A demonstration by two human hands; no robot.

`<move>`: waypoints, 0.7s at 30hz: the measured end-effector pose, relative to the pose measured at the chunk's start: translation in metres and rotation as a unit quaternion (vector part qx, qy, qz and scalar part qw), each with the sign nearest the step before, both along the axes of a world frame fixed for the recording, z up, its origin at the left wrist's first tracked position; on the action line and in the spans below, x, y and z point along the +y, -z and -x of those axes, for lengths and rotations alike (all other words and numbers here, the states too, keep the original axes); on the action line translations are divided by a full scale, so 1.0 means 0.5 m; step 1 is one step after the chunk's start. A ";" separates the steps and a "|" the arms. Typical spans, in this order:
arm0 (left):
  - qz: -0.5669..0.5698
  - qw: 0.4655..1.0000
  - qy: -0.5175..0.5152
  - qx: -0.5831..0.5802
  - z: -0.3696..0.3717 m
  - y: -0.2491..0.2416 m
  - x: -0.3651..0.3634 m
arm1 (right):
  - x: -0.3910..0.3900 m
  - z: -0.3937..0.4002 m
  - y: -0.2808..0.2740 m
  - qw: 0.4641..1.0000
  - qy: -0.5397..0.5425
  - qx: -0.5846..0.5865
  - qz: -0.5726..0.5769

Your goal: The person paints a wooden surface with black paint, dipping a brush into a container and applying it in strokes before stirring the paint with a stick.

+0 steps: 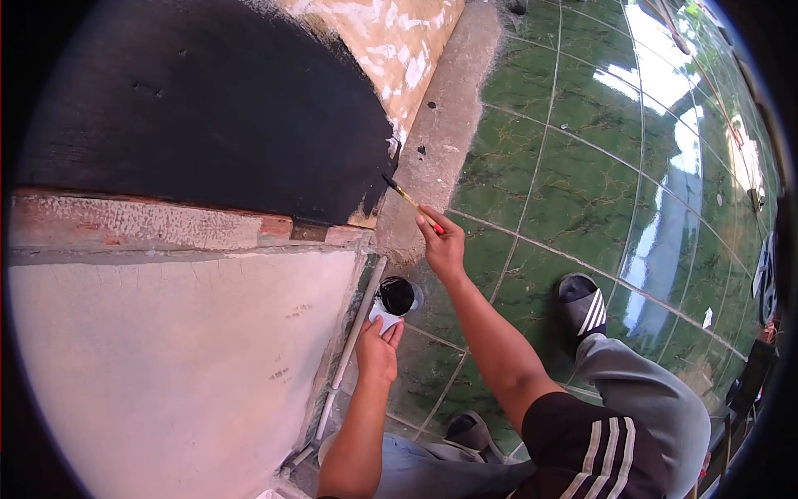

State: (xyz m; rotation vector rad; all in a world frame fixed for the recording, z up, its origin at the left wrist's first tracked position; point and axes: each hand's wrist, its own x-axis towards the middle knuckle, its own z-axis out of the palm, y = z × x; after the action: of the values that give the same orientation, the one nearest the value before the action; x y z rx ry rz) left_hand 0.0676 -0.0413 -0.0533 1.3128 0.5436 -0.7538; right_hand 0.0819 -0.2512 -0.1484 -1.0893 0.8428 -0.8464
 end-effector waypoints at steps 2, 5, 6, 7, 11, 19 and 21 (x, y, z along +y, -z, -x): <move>-0.006 1.000 0.005 0.002 0.000 0.000 0.002 | 0.027 -0.013 0.000 0.997 -0.055 0.047 0.023; -0.013 1.000 0.012 0.005 -0.008 0.010 0.004 | 0.066 0.015 -0.013 0.985 -0.140 0.090 0.045; -0.013 1.000 0.011 0.007 -0.010 0.013 0.005 | 0.074 0.030 -0.013 0.987 -0.141 0.057 0.061; -0.012 1.000 0.007 0.009 -0.011 0.016 0.007 | 0.077 0.037 -0.012 0.987 -0.143 0.024 0.076; -0.017 1.000 -0.016 0.007 -0.011 0.024 0.007 | 0.041 0.010 -0.034 1.000 -0.002 -0.008 0.015; -0.014 1.000 -0.009 -0.004 -0.009 0.033 -0.003 | 0.053 0.040 -0.026 0.995 -0.099 0.008 -0.006; -0.015 1.000 -0.002 -0.003 -0.005 0.032 -0.004 | 0.037 0.026 -0.032 0.996 -0.038 0.016 0.073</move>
State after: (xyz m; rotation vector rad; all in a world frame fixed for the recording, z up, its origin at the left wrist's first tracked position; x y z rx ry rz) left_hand 0.0699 -0.0431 -0.0695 1.3408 0.5558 -0.7404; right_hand 0.0689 -0.2327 -0.1325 -1.2579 0.7705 -0.8376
